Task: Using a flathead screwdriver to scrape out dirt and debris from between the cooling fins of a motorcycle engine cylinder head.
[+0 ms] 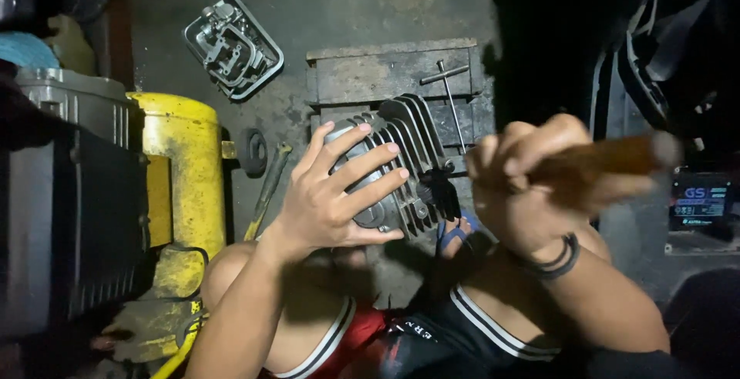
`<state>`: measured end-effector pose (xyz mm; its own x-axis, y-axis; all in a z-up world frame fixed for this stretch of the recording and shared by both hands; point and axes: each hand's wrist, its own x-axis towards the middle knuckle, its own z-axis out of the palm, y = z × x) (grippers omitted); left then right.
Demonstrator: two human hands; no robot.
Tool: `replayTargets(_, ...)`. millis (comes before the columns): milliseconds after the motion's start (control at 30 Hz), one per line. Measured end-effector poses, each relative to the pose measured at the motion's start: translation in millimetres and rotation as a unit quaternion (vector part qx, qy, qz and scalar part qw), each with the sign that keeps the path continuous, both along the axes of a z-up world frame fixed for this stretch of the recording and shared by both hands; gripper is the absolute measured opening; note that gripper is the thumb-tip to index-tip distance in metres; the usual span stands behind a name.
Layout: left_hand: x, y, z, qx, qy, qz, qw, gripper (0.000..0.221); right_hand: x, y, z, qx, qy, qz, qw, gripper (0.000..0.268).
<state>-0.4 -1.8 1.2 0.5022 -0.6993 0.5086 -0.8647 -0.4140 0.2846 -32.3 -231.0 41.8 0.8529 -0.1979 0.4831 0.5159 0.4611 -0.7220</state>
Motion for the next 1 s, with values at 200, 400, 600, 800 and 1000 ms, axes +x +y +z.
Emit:
replayTargets(200,0.5,-1.0,-2.9,0.012,-0.006,0.007,1.0,0.072,-2.1,-90.5,-14.6,-0.078,-0.01,-0.151,0.985,0.031)
replayTargets(400,22.4,0.2,7.3,-0.003,-0.023,0.025,0.999,0.075,63.6,-67.5,-33.7,-0.557,-0.011,-0.221,0.801,0.027)
replayTargets(600,45.7,2.5,16.1,-0.073,0.069,0.047,0.994,0.078,84.8,-78.8,-75.8,-0.788,0.117,-0.184,0.575,0.025)
replayTargets(800,43.2,-0.5,17.8,-0.063,0.069,0.047,0.995,0.078,89.2,-63.9,-115.9,-0.805,0.123,-0.093,0.573,0.029)
replayTargets(1000,38.3,-2.0,18.8,-0.055,0.063,0.052,0.995,0.079,79.5,-45.5,-118.1,-0.805,0.082,-0.096,0.58,0.027)
